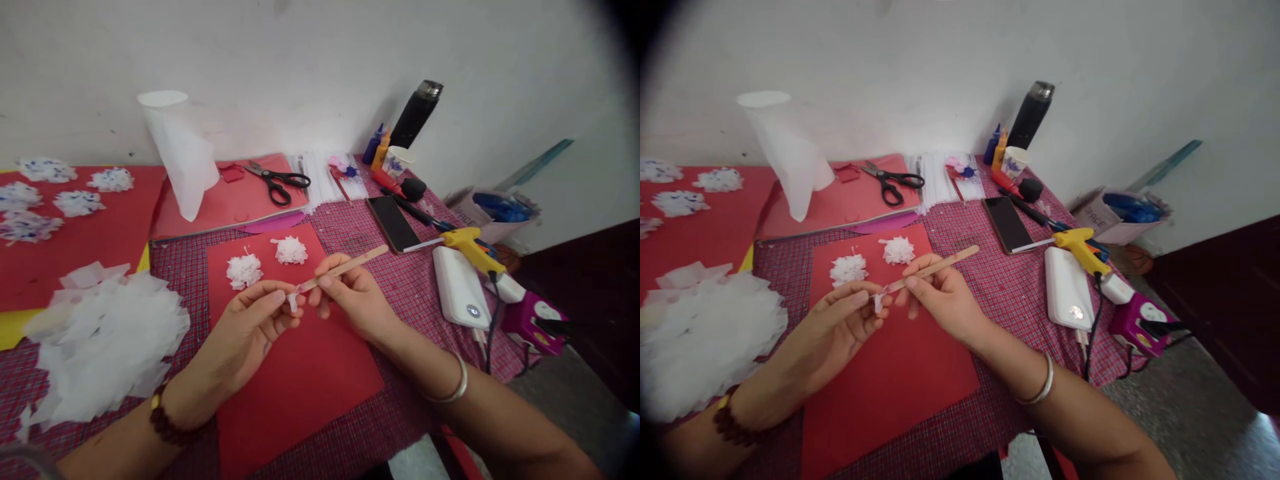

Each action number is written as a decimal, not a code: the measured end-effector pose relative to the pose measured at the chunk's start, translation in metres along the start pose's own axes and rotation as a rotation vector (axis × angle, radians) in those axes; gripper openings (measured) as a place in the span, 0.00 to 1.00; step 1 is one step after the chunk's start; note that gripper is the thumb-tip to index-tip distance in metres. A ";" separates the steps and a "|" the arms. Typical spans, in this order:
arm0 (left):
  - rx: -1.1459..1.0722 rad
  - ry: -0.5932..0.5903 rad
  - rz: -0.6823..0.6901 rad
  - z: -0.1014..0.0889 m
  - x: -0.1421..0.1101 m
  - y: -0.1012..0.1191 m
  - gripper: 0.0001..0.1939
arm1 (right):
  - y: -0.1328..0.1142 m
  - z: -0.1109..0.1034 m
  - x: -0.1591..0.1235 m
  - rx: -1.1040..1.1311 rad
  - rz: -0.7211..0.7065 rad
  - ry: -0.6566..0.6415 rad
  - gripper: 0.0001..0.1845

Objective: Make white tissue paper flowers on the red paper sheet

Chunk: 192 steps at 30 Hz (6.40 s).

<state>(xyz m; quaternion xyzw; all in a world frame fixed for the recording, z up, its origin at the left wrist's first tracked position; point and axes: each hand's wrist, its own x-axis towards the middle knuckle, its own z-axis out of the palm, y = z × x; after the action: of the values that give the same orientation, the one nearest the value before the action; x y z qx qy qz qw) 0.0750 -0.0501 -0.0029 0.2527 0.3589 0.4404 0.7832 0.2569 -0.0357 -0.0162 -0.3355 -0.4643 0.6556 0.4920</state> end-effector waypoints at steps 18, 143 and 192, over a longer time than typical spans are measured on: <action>0.609 0.062 0.381 0.002 0.002 -0.007 0.08 | 0.000 0.010 -0.008 -0.120 -0.110 0.157 0.09; 0.348 0.258 0.049 0.004 -0.029 0.016 0.09 | -0.008 0.015 -0.020 -0.078 -0.161 -0.055 0.05; 0.575 -0.039 0.326 0.046 0.016 0.030 0.03 | -0.035 -0.001 -0.013 0.036 -0.206 0.164 0.12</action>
<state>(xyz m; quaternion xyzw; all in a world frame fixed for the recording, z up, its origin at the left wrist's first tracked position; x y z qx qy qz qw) 0.1022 -0.0252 0.0413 0.5259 0.4082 0.4359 0.6056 0.2734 -0.0444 0.0158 -0.3296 -0.4427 0.5802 0.5990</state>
